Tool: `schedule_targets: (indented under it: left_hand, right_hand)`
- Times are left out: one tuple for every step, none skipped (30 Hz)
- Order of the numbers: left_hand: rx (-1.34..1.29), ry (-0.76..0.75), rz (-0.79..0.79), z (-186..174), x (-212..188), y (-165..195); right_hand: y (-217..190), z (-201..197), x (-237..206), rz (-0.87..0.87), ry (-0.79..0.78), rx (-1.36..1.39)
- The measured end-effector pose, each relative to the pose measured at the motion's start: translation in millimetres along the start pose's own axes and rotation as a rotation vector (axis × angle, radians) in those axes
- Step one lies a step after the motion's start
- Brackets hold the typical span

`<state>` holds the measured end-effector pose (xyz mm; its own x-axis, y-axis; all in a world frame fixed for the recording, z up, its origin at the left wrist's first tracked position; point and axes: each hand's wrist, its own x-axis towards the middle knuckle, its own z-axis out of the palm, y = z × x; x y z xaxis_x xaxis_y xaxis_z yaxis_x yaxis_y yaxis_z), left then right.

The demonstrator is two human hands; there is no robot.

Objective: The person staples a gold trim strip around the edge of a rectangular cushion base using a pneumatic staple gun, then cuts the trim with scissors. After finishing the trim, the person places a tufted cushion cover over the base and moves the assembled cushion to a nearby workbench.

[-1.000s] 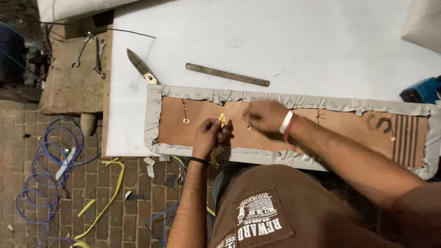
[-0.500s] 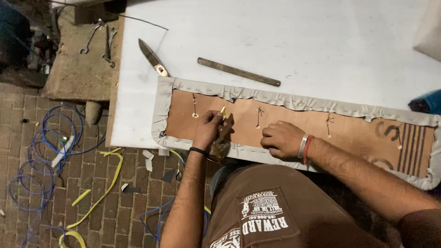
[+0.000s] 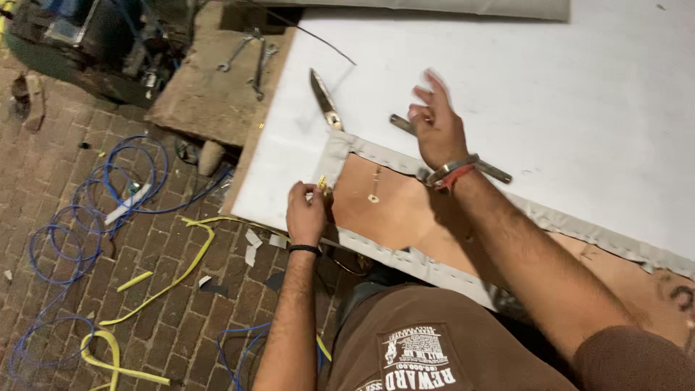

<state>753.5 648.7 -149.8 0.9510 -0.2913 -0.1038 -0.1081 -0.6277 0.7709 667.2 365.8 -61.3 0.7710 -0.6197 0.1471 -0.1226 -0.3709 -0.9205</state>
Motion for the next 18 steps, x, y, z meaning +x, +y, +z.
schedule_targets:
  left_hand:
    - [0.019, -0.041, -0.087, -7, 10, -4]
    - [0.063, -0.139, -0.090, -14, 18, -9]
    - [0.104, -0.239, -0.094, -21, 25, -14]
    - [0.143, -0.339, -0.096, -28, 32, -19]
    - [0.153, -0.340, -0.105, -35, 36, -24]
    - [0.163, -0.344, -0.117, -43, 38, -29]
    - [0.176, -0.349, -0.133, -51, 38, -34]
    - [0.192, -0.378, -0.159, -58, 35, -39]
    - [0.208, -0.405, -0.181, -66, 32, -44]
    - [0.224, -0.434, -0.205, -71, 30, -47]
    - [0.167, -0.429, -0.235, -76, 28, -50]
    - [0.113, -0.425, -0.265, -79, 27, -52]
    - [0.060, -0.422, -0.292, -81, 27, -54]
    - [0.088, -0.425, -0.278, -81, 28, -55]
    - [0.120, -0.431, -0.263, -81, 31, -56]
    - [0.152, -0.443, -0.244, -81, 33, -57]
    - [0.169, -0.455, -0.243, -81, 35, -58]
    - [0.184, -0.460, -0.239, -81, 37, -59]
  right_hand:
    - [0, 19, 11, 0.028, -0.035, -0.102]
    - [3, 34, 17, 0.059, -0.144, -0.240]
    - [6, 49, 24, 0.090, -0.253, -0.381]
    - [9, 63, 31, 0.120, -0.361, -0.525]
    - [12, 78, 38, 0.189, -0.385, -0.476]
    - [13, 93, 43, 0.261, -0.413, -0.427]
    - [13, 107, 47, 0.335, -0.444, -0.376]
    - [14, 121, 53, 0.397, -0.488, -0.403]
    - [11, 136, 59, 0.454, -0.530, -0.431]
    - [8, 152, 65, 0.513, -0.572, -0.460]
    - [6, 166, 70, 0.511, -0.595, -0.508]
    - [4, 180, 74, 0.509, -0.617, -0.555]
    - [4, 191, 78, 0.509, -0.637, -0.601]
    - [6, 200, 82, 0.473, -0.633, -0.624]
    - [8, 207, 86, 0.441, -0.626, -0.644]
    - [13, 209, 90, 0.413, -0.615, -0.665]
    - [19, 208, 93, 0.380, -0.553, -0.667]
    - [25, 203, 99, 0.337, -0.491, -0.671]
